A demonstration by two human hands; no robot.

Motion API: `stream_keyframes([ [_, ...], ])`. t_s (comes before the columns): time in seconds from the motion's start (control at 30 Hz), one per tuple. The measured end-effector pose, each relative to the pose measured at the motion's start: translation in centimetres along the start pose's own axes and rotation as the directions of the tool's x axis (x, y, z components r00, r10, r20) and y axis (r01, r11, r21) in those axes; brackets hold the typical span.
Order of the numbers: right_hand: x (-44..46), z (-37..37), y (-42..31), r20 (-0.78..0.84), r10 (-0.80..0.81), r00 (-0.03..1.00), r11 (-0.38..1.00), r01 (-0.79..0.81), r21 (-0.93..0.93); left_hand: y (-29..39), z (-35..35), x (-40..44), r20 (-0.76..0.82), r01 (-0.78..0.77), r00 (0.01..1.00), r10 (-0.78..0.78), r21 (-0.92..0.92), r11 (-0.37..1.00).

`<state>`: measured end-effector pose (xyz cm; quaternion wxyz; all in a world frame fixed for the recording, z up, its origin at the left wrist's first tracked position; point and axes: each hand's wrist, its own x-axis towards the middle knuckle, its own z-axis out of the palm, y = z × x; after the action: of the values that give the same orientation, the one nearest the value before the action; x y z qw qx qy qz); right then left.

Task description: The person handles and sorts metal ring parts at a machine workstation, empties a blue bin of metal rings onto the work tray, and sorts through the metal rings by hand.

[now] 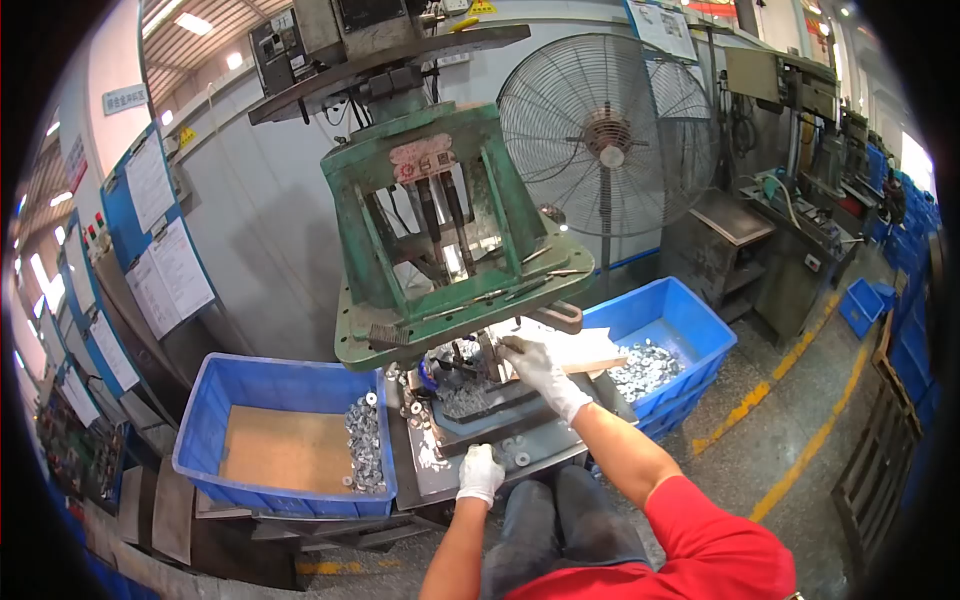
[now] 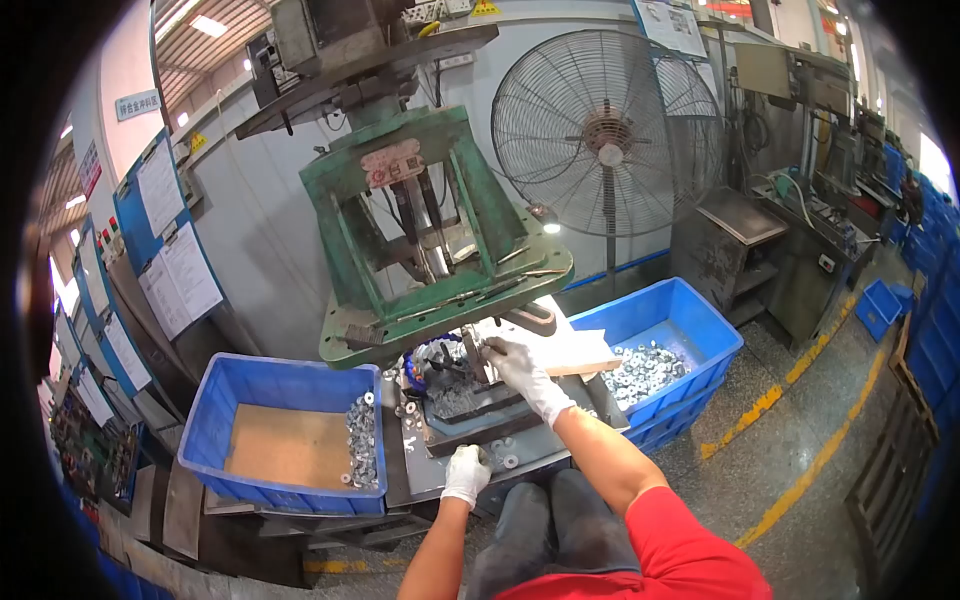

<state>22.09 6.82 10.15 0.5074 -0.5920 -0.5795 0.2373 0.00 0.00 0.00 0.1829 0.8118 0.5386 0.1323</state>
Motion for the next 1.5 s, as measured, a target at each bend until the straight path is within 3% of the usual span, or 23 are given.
stream_keyframes([
  [0.07,1.3,-0.2,-0.7,-0.006,-0.025,1.0,0.998,0.025,-0.051,-0.2,0.4,-0.2,-0.081,-0.063,0.995,0.06,-0.026,0.998],
  [0.1,1.6,0.7,-0.9,-0.018,0.132,0.991,0.991,-0.132,0.0,-0.8,0.6,-1.1,-0.102,-0.055,0.994,0.051,-0.045,0.997],
  [0.17,4.1,2.1,4.2,-0.029,0.03,0.999,0.996,-0.028,0.09,-0.3,0.5,-1.2,-0.177,-0.04,0.984,0.02,-0.109,0.993],
  [0.2,2.5,1.1,1.5,-0.059,0.024,0.998,0.992,-0.016,0.123,-0.2,0.3,-1.2,-0.263,-0.085,0.964,0.044,-0.145,0.986],
  [0.23,2.1,1.1,2.4,-0.161,-0.111,0.981,0.987,0.089,-0.133,-0.1,0.2,-1.3,-0.306,-0.094,0.952,0.035,-0.181,0.979],
  [0.3,-2.0,-0.1,-3.7,-0.154,0.159,0.975,0.981,-0.138,0.138,-0.1,0.1,-1.1,-0.31,-0.028,0.949,-0.057,-0.263,0.964],
  [0.33,-3.4,0.8,-2.4,-0.135,0.027,0.99,1.0,-0.027,0.003,-0.3,-0.2,-1.2,-0.3,0.001,0.948,-0.104,-0.326,0.945],
  [0.37,-5.4,1.6,-0.9,-0.104,-0.104,0.989,0.987,0.09,-0.13,-1.7,0.7,-0.5,-0.197,0.003,0.971,-0.134,-0.554,0.832],
  [0.43,-8.9,3.0,0.4,0.141,-0.459,0.877,0.876,0.473,-0.092,-0.9,-1.4,-1.1,-0.075,0.075,0.983,-0.169,-0.676,0.733],
  [0.53,-12.9,5.0,0.1,0.284,-0.421,0.862,0.864,0.476,-0.165,-1.5,-1.2,-0.8,0.099,0.147,0.985,-0.14,-0.909,0.389],
  [0.67,-13.7,5.8,0.1,0.249,-0.307,0.918,0.929,0.346,-0.131,-1.5,-1.2,-0.9,0.08,0.113,0.992,-0.1,-0.914,0.389],
  [0.77,-13.4,5.4,-0.1,0.25,-0.272,0.929,0.939,0.313,-0.143,-0.1,-2.7,-1.4,-0.004,0.044,0.996,-0.09,-0.846,0.531],
  [0.8,-13.5,5.2,0.2,0.267,-0.258,0.929,0.935,0.309,-0.172,-0.9,-1.9,-1.2,-0.007,0.018,0.998,-0.059,-0.911,0.412],
  [0.83,-13.2,5.5,0.5,0.245,-0.316,0.917,0.927,0.353,-0.126,-1.4,-1.4,-0.5,-0.129,-0.11,0.992,0.004,-0.826,0.553],
  [0.9,-13.4,5.1,0.9,0.197,-0.296,0.935,0.947,0.313,-0.065,-1.4,-1.5,-0.8,-0.029,-0.01,0.998,-0.052,-0.944,0.33],
  [0.97,-13.5,4.8,0.2,0.206,-0.162,0.965,0.986,0.164,0.007,-0.4,-2.2,-1.4,0.001,0.012,0.999,-0.052,-0.978,0.208],
  [1.1,-13.8,4.9,0.2,0.178,-0.106,0.978,0.994,0.098,0.05,-0.7,-1.7,-1.4,-0.1,-0.092,0.995,-0.015,-0.955,0.284],
  [1.13,-13.7,5.0,0.4,0.167,-0.116,0.979,0.992,0.107,0.063,-0.8,-1.4,-1.3,-0.073,-0.07,0.997,-0.008,-0.972,0.226],
  [1.27,-13.5,4.2,-0.3,0.046,-0.249,0.967,0.968,0.247,0.041,-0.3,-2.0,-1.6,-0.088,-0.086,0.996,0.009,-0.947,0.309],
  [1.37,-12.9,2.2,-2.8,0.15,0.046,0.988,0.982,-0.072,0.175,-1.2,-0.6,-1.4,-0.105,-0.116,0.993,0.048,-0.911,0.396],
  [1.4,-12.4,1.9,-2.3,0.119,-0.072,0.99,0.992,0.059,0.11,-0.8,-0.8,-1.2,-0.141,-0.161,0.987,0.079,-0.903,0.398],
  [1.43,-12.2,2.2,-1.6,0.117,-0.089,0.989,0.98,0.066,0.187,0.4,-1.9,-1.7,-0.148,-0.173,0.985,0.093,-0.908,0.383],
  [1.5,-11.8,2.4,-1.2,0.185,-0.343,0.921,0.936,0.351,-0.01,-1.0,-1.0,-1.1,-0.09,-0.15,0.981,0.17,-0.91,0.386],
])
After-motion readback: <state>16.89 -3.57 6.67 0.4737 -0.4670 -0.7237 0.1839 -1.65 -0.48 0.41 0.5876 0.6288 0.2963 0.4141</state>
